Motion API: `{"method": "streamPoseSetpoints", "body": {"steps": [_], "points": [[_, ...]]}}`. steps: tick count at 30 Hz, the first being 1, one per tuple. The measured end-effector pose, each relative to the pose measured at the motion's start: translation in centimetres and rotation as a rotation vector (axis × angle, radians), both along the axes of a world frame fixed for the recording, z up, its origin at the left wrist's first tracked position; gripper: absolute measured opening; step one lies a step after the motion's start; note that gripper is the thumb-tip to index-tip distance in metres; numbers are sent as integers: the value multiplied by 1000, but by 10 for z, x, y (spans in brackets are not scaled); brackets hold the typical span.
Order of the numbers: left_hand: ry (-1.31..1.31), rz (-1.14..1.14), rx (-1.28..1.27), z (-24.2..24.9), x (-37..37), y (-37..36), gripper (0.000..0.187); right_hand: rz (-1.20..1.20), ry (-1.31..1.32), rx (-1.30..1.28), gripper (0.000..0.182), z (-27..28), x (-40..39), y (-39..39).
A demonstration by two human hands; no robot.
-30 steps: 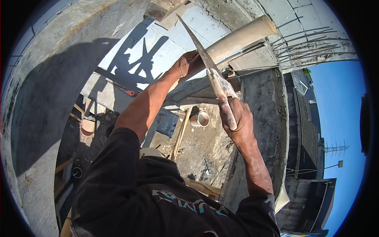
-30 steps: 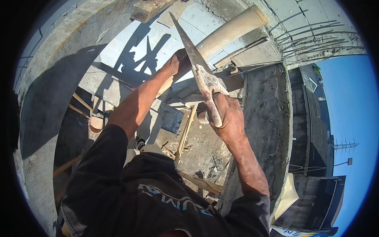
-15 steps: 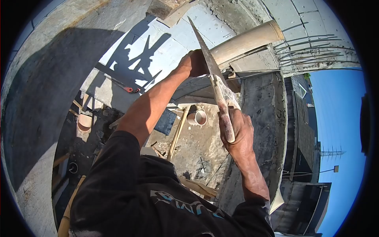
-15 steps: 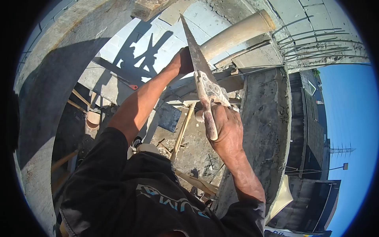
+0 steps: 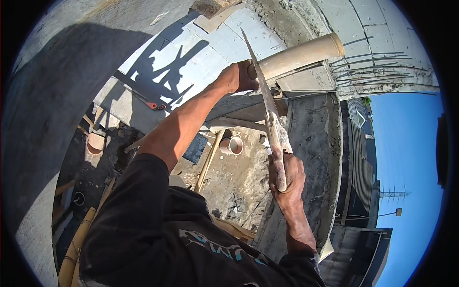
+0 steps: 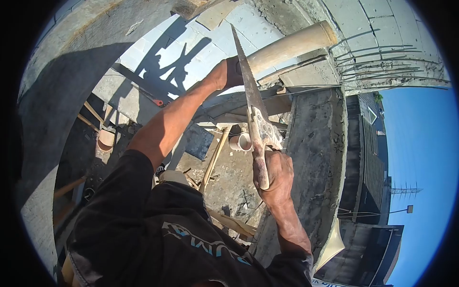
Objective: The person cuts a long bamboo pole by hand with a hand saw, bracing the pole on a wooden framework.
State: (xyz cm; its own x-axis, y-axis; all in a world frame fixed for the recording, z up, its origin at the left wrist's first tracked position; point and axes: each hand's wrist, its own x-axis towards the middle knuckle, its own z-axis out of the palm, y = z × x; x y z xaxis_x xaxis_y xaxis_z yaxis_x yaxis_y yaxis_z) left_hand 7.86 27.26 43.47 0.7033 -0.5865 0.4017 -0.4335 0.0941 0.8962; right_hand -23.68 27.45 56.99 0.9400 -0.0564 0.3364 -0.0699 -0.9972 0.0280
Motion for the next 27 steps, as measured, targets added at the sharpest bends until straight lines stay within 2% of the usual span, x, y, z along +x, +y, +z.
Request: {"method": "streamPoseSetpoints", "body": {"steps": [2,3,5,9,13,16,18,20,22,23,26,27], "points": [[-3,-41,-178,-15,1,1,44,9,8,16,25,1,2,3],[-413,150,-201,-43,12,-24,34,20,-12,9,24,1,4,2],[-591,348,-89,-50,6,-24,33,31,-44,-1,24,0,6,1],[-809,464,459,-46,-3,-22,47,32,5,14,26,7,4,-1],[-770,515,159,-52,2,-26,32,33,1,51,29,10,-3,-1],[-225,234,-124,-28,-4,-12,35,2,-2,42,30,11,-20,0],[-210,221,-205,-27,-2,-14,39,-41,-1,94,30,8,-31,-1],[-284,275,-184,-24,-6,-11,38,-35,-4,104,24,9,-20,-1],[-536,399,-64,-46,1,-26,34,-99,17,202,21,8,1,1],[-759,487,43,-85,23,-58,35,-78,2,145,18,10,16,3],[-671,565,-61,-53,7,-39,48,-80,-7,199,17,13,12,8],[-365,368,-142,-31,1,-18,51,-113,-1,218,16,9,-4,2]]}}
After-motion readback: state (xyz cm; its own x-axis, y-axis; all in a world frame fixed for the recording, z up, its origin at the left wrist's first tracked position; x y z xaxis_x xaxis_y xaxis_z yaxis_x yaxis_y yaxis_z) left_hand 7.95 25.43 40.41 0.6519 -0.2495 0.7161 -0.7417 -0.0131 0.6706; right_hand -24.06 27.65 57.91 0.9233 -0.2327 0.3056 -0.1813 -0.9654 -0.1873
